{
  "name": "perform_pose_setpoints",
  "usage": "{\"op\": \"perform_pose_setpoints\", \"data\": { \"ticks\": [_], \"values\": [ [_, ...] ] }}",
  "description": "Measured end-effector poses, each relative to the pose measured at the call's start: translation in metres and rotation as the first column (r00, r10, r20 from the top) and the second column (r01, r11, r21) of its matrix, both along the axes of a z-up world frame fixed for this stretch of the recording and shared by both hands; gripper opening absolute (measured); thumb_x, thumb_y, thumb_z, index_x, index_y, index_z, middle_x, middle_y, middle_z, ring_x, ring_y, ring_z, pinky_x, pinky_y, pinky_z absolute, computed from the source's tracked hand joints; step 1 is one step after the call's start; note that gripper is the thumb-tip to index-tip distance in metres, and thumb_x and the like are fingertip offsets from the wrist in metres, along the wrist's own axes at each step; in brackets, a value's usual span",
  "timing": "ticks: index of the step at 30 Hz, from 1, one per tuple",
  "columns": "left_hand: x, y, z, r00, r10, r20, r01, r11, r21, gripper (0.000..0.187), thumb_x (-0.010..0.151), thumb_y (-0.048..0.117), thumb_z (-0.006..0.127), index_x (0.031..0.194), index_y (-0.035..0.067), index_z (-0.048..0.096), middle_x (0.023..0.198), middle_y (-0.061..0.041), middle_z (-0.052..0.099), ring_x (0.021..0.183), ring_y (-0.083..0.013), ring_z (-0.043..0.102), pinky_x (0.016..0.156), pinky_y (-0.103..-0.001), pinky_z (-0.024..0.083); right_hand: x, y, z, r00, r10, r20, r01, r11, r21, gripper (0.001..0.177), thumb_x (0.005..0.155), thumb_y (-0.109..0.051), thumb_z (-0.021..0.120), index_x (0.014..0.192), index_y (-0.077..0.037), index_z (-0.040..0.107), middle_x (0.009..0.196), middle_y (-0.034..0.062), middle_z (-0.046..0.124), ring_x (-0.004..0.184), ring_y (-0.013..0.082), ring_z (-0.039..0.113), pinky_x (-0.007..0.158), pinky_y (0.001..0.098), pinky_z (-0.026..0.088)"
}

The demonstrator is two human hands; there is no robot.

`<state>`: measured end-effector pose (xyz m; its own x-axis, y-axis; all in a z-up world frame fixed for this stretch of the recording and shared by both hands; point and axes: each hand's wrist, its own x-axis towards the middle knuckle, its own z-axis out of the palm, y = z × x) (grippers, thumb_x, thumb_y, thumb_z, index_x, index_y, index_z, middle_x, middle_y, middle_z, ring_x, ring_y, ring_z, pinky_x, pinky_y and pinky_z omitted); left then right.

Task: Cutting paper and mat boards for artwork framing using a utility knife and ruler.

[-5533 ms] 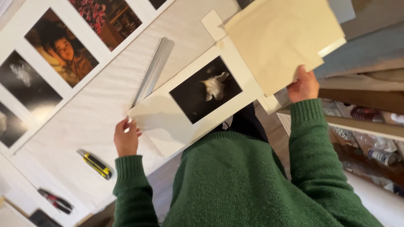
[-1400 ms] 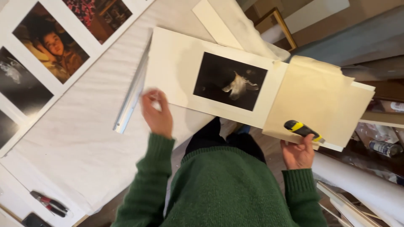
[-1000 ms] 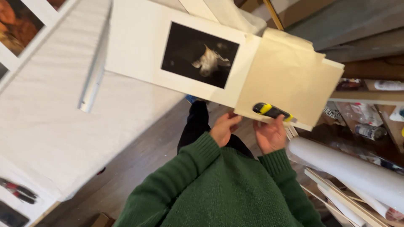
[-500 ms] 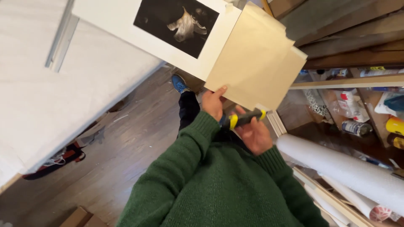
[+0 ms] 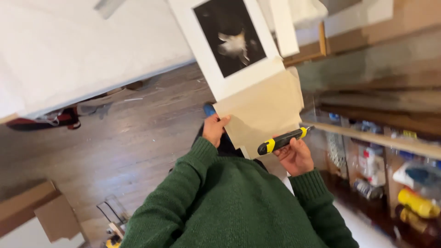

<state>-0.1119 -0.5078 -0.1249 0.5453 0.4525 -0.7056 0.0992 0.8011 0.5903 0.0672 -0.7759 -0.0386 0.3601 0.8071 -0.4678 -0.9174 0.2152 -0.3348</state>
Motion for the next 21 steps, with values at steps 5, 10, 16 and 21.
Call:
{"op": "perform_pose_setpoints", "data": {
  "ticks": [5,10,16,21],
  "values": [
    [0.002,-0.011,0.004,0.998,0.065,0.006,-0.065,0.998,0.001,0.022,0.096,0.008,0.067,0.114,-0.004,0.072,0.101,-0.008,0.077,0.083,-0.0148,0.071,0.075,-0.030,0.058,0.032,0.092,0.031,0.992,0.123,-0.016,-0.123,0.992,0.017,0.028,0.111,-0.018,0.064,0.128,0.005,0.063,0.108,0.0166,0.073,0.099,0.0274,0.069,0.093,0.0447,0.054],
    [0.019,-0.035,0.001,0.992,0.121,0.048,-0.126,0.983,0.130,0.021,0.095,0.010,0.073,0.110,-0.004,0.075,0.096,-0.006,0.076,0.080,-0.0102,0.067,0.074,-0.027,0.055,0.079,0.142,0.035,0.980,0.178,0.092,-0.168,0.980,-0.108,0.021,0.107,-0.016,0.065,0.121,-0.001,0.065,0.116,0.0138,0.071,0.105,0.0282,0.068,0.097,0.0449,0.053],
    [0.030,-0.070,0.012,0.995,0.090,-0.046,-0.081,0.981,0.175,0.024,0.097,0.016,0.073,0.114,-0.002,0.076,0.092,-0.004,0.075,0.078,-0.0060,0.062,0.071,-0.026,0.052,0.144,0.233,0.068,0.943,0.301,0.143,-0.279,0.948,-0.153,0.025,0.094,-0.016,0.066,0.117,-0.006,0.065,0.110,0.0114,0.072,0.100,0.0263,0.070,0.088,0.0423,0.055],
    [0.038,-0.082,0.024,0.992,0.121,-0.024,-0.114,0.974,0.197,0.024,0.098,0.017,0.071,0.114,-0.001,0.074,0.092,-0.002,0.074,0.080,-0.0053,0.062,0.071,-0.025,0.053,0.173,0.350,0.086,0.009,0.649,0.761,-0.167,0.751,-0.639,0.025,0.092,-0.017,0.082,0.090,-0.009,0.059,0.077,-0.0009,0.062,0.071,0.0084,0.058,0.066,0.0263,0.049]
  ]
}}
